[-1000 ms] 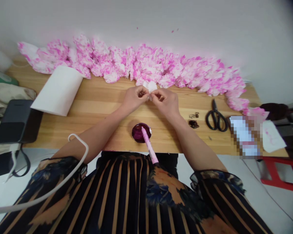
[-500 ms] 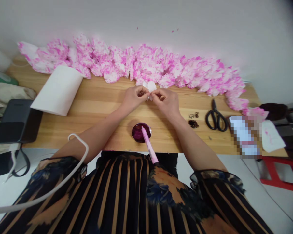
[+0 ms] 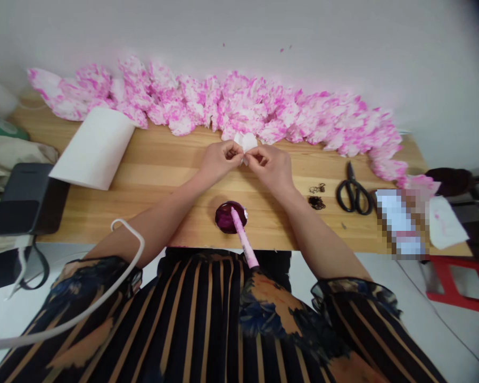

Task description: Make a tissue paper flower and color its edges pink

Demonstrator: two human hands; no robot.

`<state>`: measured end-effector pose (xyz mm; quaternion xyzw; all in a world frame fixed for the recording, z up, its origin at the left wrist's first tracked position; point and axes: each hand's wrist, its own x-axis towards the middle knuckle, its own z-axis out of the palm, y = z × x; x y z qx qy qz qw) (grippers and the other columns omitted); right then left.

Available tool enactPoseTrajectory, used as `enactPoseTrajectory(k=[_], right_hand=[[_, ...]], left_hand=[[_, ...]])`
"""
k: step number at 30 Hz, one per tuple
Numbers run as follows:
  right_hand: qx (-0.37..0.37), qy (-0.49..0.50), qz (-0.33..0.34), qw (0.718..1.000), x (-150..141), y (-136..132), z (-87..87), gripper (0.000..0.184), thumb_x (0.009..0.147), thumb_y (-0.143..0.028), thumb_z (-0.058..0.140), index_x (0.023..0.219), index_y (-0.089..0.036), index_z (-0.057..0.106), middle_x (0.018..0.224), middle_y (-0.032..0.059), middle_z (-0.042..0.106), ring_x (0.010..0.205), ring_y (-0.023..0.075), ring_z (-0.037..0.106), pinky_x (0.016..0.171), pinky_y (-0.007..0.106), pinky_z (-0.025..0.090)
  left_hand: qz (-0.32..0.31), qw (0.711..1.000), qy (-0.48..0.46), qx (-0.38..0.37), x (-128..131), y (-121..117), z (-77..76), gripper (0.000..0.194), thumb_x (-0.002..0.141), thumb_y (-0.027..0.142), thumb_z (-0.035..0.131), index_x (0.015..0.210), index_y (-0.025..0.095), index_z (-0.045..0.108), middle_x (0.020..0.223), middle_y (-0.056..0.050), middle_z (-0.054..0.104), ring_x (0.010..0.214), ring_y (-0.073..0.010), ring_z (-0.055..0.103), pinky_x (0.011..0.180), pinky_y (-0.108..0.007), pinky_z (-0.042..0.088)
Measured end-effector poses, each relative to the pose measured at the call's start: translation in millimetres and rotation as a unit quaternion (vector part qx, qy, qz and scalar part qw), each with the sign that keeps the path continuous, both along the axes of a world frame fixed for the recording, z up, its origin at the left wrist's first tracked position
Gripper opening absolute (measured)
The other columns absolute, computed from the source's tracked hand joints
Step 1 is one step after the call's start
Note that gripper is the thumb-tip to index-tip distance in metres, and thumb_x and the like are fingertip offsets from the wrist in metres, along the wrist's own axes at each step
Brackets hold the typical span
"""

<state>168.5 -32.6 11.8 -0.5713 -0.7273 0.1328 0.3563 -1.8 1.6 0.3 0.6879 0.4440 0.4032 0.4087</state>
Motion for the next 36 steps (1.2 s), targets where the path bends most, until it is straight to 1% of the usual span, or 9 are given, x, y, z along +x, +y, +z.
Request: enactPoseTrajectory(k=[6, 10, 15, 21, 27, 36], right_hand=[[-0.003, 0.005, -0.013, 1.0, 0.9, 0.7, 1.7, 0.017, 0.089, -0.027, 0.06, 0.078, -0.02, 0.071, 0.079, 0.0033, 0.072, 0.07, 0.0169, 0.06, 0.064, 0.03, 0.04], [-0.004, 0.009, -0.006, 1.0, 2.7, 1.4, 2.5, 0.019, 0.09, -0.028, 0.058, 0.081, -0.021, 0.073, 0.08, 0.0036, 0.073, 0.072, 0.0176, 0.061, 0.064, 0.03, 0.04], [-0.006, -0.009, 0.012, 1.0, 2.5, 1.6, 1.0, 0.021, 0.092, -0.03, 0.059, 0.082, -0.021, 0.074, 0.078, 0.0033, 0.073, 0.071, 0.0178, 0.06, 0.064, 0.031, 0.039], [-0.001, -0.026, -0.004, 1.0, 0.4, 0.5, 0.3, 0.017, 0.089, -0.027, 0.059, 0.079, -0.021, 0.072, 0.078, 0.0034, 0.071, 0.072, 0.018, 0.06, 0.064, 0.031, 0.039], [-0.011, 0.004, 0.0, 1.0, -0.5, -1.0, 3.1, 0.018, 0.09, -0.028, 0.059, 0.079, -0.021, 0.071, 0.079, 0.0032, 0.072, 0.071, 0.0172, 0.06, 0.064, 0.03, 0.039], [-0.011, 0.018, -0.012, 1.0, 2.6, 1.2, 2.6, 0.018, 0.088, -0.027, 0.058, 0.079, -0.02, 0.071, 0.08, 0.0026, 0.072, 0.07, 0.0166, 0.06, 0.065, 0.03, 0.04]], left_hand=[[-0.001, 1.0, -0.002, -0.002, -0.2, 0.4, 0.2, 0.004, 0.079, 0.015, 0.062, 0.075, 0.016, 0.064, 0.073, 0.0, 0.068, 0.065, -0.0092, 0.055, 0.062, -0.021, 0.04], [0.002, 1.0, -0.002, 0.001, -0.6, 1.2, 0.2, 0.004, 0.079, 0.015, 0.062, 0.076, 0.016, 0.064, 0.072, 0.0, 0.068, 0.065, -0.009, 0.055, 0.062, -0.022, 0.04], [-0.002, 1.0, 0.006, 0.002, -0.6, 0.5, 0.5, 0.004, 0.079, 0.016, 0.062, 0.075, 0.016, 0.064, 0.072, 0.0, 0.068, 0.065, -0.0096, 0.055, 0.061, -0.022, 0.04], [-0.004, 1.0, 0.019, 0.003, -0.1, -0.5, 1.2, 0.005, 0.078, 0.015, 0.061, 0.074, 0.016, 0.064, 0.071, 0.0, 0.068, 0.064, -0.0093, 0.055, 0.061, -0.022, 0.039], [-0.003, 1.0, 0.006, -0.006, -0.3, 0.7, 0.9, 0.005, 0.079, 0.017, 0.062, 0.075, 0.017, 0.064, 0.072, 0.0, 0.068, 0.065, -0.0094, 0.055, 0.061, -0.022, 0.04], [-0.001, 1.0, -0.007, -0.007, -0.7, 4.3, -4.5, 0.005, 0.081, 0.019, 0.061, 0.079, 0.017, 0.065, 0.077, -0.001, 0.07, 0.068, -0.0099, 0.058, 0.065, -0.022, 0.043]])
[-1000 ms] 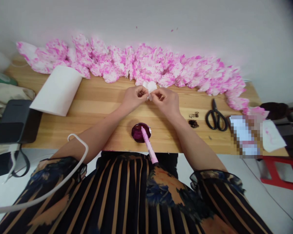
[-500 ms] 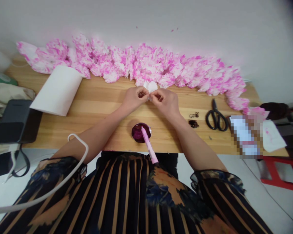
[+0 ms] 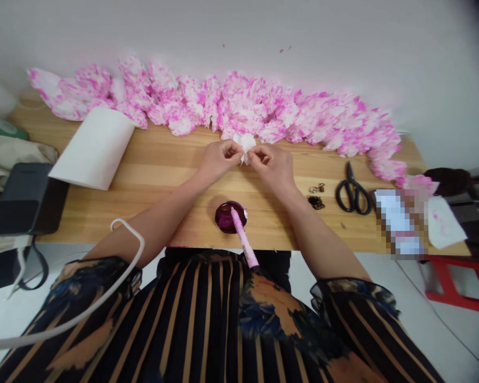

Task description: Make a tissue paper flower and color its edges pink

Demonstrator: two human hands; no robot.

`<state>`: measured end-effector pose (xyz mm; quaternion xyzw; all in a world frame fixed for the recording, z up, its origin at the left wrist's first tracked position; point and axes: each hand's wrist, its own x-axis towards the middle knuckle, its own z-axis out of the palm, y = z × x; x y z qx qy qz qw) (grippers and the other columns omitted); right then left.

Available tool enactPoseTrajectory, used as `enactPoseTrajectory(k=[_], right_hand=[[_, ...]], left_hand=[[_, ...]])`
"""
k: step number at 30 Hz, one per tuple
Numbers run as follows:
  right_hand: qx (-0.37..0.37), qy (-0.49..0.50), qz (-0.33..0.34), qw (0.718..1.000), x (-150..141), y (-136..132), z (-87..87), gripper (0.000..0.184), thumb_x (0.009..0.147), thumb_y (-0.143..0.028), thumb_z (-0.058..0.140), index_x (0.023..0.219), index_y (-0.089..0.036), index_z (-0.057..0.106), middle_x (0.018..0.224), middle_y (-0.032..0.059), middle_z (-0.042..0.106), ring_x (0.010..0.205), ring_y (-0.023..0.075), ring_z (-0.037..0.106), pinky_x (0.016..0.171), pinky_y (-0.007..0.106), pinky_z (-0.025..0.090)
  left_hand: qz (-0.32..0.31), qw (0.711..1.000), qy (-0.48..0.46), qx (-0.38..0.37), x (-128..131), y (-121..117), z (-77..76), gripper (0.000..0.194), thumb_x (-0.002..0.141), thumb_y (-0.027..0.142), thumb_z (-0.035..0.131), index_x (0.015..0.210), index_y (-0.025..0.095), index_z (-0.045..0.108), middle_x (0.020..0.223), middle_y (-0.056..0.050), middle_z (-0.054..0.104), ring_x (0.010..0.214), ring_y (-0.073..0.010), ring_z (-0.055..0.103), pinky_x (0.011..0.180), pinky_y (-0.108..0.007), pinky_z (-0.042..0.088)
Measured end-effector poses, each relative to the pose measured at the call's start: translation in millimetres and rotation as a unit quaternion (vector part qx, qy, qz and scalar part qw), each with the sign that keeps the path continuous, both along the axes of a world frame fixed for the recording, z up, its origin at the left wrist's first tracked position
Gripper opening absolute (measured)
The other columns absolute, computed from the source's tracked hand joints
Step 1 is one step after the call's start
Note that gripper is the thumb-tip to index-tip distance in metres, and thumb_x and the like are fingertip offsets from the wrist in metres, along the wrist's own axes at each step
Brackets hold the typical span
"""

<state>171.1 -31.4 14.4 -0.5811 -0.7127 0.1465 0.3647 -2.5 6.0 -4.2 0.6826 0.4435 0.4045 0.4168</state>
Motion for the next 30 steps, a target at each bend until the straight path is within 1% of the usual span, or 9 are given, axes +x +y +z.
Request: enactPoseTrajectory(k=[4, 7, 12, 15, 22, 30], right_hand=[[-0.005, 0.011, 0.01, 1.0, -1.1, -1.3, 1.0, 0.018, 0.089, -0.027, 0.058, 0.08, -0.02, 0.072, 0.08, 0.0025, 0.073, 0.071, 0.0166, 0.06, 0.066, 0.03, 0.04], [-0.009, 0.0, 0.011, 1.0, -2.1, -1.9, 0.3, 0.018, 0.09, -0.029, 0.059, 0.081, -0.021, 0.073, 0.08, 0.0031, 0.073, 0.072, 0.0173, 0.06, 0.065, 0.03, 0.04], [0.015, -0.046, 0.008, 0.999, -3.1, -1.5, -2.3, 0.019, 0.09, -0.029, 0.059, 0.079, -0.021, 0.072, 0.078, 0.0038, 0.072, 0.072, 0.0182, 0.06, 0.066, 0.031, 0.039], [0.015, -0.058, 0.008, 0.998, -4.2, -1.8, -1.9, 0.018, 0.089, -0.028, 0.059, 0.078, -0.021, 0.072, 0.077, 0.004, 0.071, 0.073, 0.0187, 0.061, 0.066, 0.031, 0.038], [0.0, -0.016, 0.004, 1.0, -3.7, -1.8, 0.0, 0.019, 0.089, -0.027, 0.057, 0.077, -0.021, 0.071, 0.078, 0.0034, 0.072, 0.071, 0.0176, 0.06, 0.065, 0.03, 0.039], [-0.005, -0.001, 0.001, 1.0, -0.8, 0.3, -0.5, 0.018, 0.088, -0.026, 0.057, 0.078, -0.021, 0.071, 0.079, 0.0029, 0.072, 0.071, 0.0176, 0.061, 0.064, 0.03, 0.04]], left_hand=[[-0.001, 1.0, -0.006, -0.008, -0.4, -1.7, 2.5, 0.007, 0.082, 0.022, 0.062, 0.078, 0.017, 0.065, 0.076, -0.001, 0.07, 0.068, -0.0103, 0.058, 0.065, -0.023, 0.042], [-0.002, 1.0, 0.004, -0.006, -1.1, -3.5, 4.9, 0.009, 0.083, 0.024, 0.064, 0.077, 0.017, 0.065, 0.075, -0.001, 0.07, 0.067, -0.0108, 0.057, 0.064, -0.023, 0.041], [-0.001, 1.0, 0.015, -0.009, -0.8, -4.2, 5.9, 0.006, 0.081, 0.018, 0.062, 0.076, 0.017, 0.064, 0.073, 0.0, 0.068, 0.067, -0.0104, 0.056, 0.063, -0.023, 0.039], [0.0, 1.0, 0.021, -0.01, -0.5, -4.0, 5.7, 0.006, 0.079, 0.016, 0.062, 0.073, 0.017, 0.063, 0.071, 0.0, 0.067, 0.065, -0.01, 0.054, 0.062, -0.023, 0.038], [-0.005, 1.0, 0.008, -0.009, -1.3, -2.1, 3.7, 0.005, 0.08, 0.019, 0.062, 0.075, 0.017, 0.062, 0.073, 0.0, 0.067, 0.067, -0.0102, 0.056, 0.064, -0.022, 0.041], [0.003, 1.0, -0.009, -0.018, -0.2, 1.0, -0.7, 0.005, 0.081, 0.02, 0.063, 0.077, 0.017, 0.063, 0.075, -0.001, 0.069, 0.069, -0.0106, 0.06, 0.066, -0.022, 0.045]])
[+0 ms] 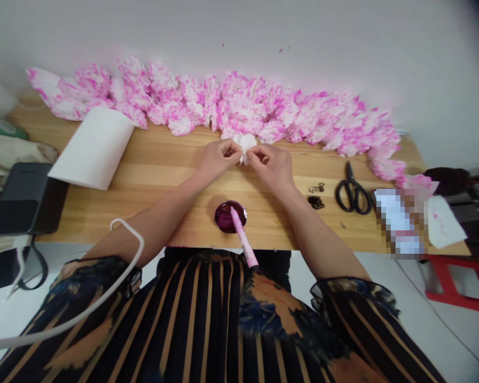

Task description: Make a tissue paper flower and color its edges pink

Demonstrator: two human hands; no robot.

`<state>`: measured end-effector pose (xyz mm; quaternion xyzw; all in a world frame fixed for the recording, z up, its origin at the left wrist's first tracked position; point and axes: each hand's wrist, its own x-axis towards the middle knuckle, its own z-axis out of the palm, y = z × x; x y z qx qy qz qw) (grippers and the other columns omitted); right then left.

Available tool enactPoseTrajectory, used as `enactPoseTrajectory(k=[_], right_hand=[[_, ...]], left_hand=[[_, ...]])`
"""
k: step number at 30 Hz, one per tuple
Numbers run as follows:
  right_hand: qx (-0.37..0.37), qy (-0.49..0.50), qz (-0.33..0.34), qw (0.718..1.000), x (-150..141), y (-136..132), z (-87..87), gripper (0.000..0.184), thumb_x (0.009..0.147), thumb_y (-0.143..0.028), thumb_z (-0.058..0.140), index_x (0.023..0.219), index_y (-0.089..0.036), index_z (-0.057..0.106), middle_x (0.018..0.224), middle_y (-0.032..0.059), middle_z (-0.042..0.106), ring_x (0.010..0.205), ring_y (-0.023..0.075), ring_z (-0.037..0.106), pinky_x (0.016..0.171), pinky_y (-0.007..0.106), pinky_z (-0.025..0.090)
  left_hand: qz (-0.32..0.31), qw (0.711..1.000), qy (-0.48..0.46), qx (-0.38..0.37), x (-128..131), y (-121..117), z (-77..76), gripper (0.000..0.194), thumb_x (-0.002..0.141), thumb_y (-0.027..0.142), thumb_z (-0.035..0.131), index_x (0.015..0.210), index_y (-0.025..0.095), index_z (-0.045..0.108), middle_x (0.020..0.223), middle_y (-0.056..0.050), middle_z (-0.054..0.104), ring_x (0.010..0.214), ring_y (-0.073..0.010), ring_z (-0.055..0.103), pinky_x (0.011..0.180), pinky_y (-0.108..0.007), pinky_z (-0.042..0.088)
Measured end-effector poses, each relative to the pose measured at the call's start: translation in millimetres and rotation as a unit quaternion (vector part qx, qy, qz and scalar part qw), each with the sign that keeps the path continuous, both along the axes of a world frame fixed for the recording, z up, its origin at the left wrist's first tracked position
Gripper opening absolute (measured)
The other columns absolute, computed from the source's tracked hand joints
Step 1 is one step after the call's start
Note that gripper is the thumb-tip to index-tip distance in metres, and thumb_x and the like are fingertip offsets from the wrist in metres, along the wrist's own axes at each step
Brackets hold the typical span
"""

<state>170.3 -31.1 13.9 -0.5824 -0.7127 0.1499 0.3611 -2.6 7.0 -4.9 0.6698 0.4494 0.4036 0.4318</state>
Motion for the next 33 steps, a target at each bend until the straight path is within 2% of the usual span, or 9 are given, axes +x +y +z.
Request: enactPoseTrajectory(k=[7, 11, 17, 33], right_hand=[[-0.01, 0.008, 0.011, 1.0, -1.0, -0.9, -1.4, 0.021, 0.09, -0.032, 0.058, 0.08, -0.021, 0.073, 0.079, 0.0034, 0.073, 0.071, 0.0179, 0.061, 0.062, 0.03, 0.039], [-0.001, -0.005, 0.012, 1.0, -1.9, -1.2, -2.1, 0.02, 0.09, -0.031, 0.059, 0.079, -0.021, 0.072, 0.077, 0.0029, 0.071, 0.069, 0.0173, 0.06, 0.063, 0.03, 0.039], [0.003, -0.025, 0.015, 1.0, -2.9, -1.2, -4.0, 0.017, 0.089, -0.027, 0.059, 0.079, -0.021, 0.071, 0.078, 0.0031, 0.071, 0.07, 0.0174, 0.059, 0.065, 0.031, 0.039], [-0.003, 0.021, 0.002, 1.0, 2.2, 3.5, -3.5, 0.017, 0.086, -0.027, 0.058, 0.078, -0.02, 0.071, 0.077, 0.0023, 0.072, 0.068, 0.0162, 0.06, 0.064, 0.03, 0.041]], left_hand=[[-0.005, 1.0, 0.004, -0.002, -1.7, -3.2, 5.2, 0.009, 0.082, 0.025, 0.065, 0.077, 0.018, 0.065, 0.076, -0.001, 0.071, 0.069, -0.0113, 0.059, 0.065, -0.022, 0.044], [-0.004, 1.0, 0.018, 0.0, -1.9, -4.5, 7.0, 0.008, 0.081, 0.022, 0.064, 0.075, 0.017, 0.065, 0.074, -0.001, 0.07, 0.067, -0.0109, 0.057, 0.064, -0.023, 0.043], [-0.006, 1.0, 0.022, 0.004, -0.1, -4.0, 4.0, 0.006, 0.079, 0.018, 0.06, 0.074, 0.018, 0.064, 0.073, 0.0, 0.069, 0.066, -0.0107, 0.056, 0.062, -0.022, 0.041], [-0.014, 1.0, -0.004, -0.008, 0.6, 2.5, -3.0, 0.007, 0.082, 0.017, 0.061, 0.076, 0.018, 0.061, 0.073, 0.0, 0.068, 0.068, -0.0102, 0.059, 0.064, -0.022, 0.043]])
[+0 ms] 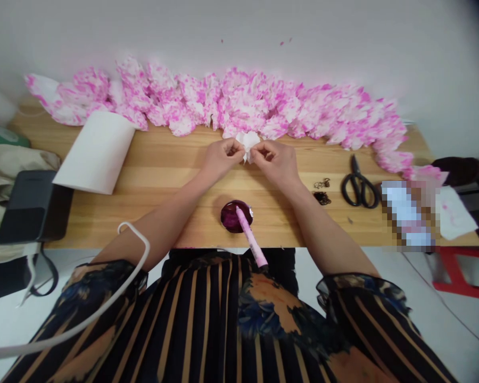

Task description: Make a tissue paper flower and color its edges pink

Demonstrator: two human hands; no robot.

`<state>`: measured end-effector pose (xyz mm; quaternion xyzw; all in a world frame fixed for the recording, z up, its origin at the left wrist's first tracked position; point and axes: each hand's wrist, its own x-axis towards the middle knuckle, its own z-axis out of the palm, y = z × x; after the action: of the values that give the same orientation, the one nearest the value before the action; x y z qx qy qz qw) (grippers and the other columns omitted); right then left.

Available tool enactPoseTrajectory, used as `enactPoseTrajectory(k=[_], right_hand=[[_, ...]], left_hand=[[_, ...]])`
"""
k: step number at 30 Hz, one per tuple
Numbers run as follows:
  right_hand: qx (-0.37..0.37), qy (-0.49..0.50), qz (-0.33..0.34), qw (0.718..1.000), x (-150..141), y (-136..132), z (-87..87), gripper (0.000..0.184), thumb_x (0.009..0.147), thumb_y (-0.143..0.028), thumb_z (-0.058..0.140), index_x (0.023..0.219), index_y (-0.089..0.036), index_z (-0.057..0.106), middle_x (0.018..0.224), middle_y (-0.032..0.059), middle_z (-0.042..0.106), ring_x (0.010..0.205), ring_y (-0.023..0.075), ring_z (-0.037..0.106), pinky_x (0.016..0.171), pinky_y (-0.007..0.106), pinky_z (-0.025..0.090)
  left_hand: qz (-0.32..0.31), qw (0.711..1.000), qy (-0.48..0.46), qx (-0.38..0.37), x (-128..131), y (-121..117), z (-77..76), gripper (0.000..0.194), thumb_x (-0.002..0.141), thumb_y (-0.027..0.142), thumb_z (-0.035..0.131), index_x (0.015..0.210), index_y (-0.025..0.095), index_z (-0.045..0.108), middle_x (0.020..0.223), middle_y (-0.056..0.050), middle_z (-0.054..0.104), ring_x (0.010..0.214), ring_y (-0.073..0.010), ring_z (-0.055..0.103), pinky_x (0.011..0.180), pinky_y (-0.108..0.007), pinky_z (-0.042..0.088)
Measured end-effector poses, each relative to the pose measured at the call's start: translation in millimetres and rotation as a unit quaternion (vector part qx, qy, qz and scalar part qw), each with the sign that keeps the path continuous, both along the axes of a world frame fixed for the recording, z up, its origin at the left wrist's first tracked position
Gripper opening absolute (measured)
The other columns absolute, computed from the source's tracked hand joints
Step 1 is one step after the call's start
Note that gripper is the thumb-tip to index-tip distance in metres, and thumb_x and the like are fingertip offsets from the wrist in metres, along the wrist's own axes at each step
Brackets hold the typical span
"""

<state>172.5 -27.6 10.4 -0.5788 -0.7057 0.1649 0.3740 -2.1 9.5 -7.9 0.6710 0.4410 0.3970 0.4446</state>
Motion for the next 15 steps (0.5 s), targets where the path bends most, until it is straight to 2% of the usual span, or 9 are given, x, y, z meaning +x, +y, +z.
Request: enactPoseTrajectory(k=[15], right_hand=[[-0.01, 0.004, 0.035, 0.999, 8.3, 3.0, 5.1, 0.014, 0.084, -0.024, 0.06, 0.076, -0.02, 0.07, 0.076, 0.0022, 0.071, 0.067, 0.0157, 0.058, 0.064, 0.03, 0.039]], left_hand=[[-0.019, 1.0, -0.013, 0.006, -0.4, 2.7, -3.9, 0.006, 0.081, 0.015, 0.06, 0.076, 0.017, 0.06, 0.073, 0.0, 0.067, 0.069, -0.0093, 0.059, 0.066, -0.02, 0.045]])
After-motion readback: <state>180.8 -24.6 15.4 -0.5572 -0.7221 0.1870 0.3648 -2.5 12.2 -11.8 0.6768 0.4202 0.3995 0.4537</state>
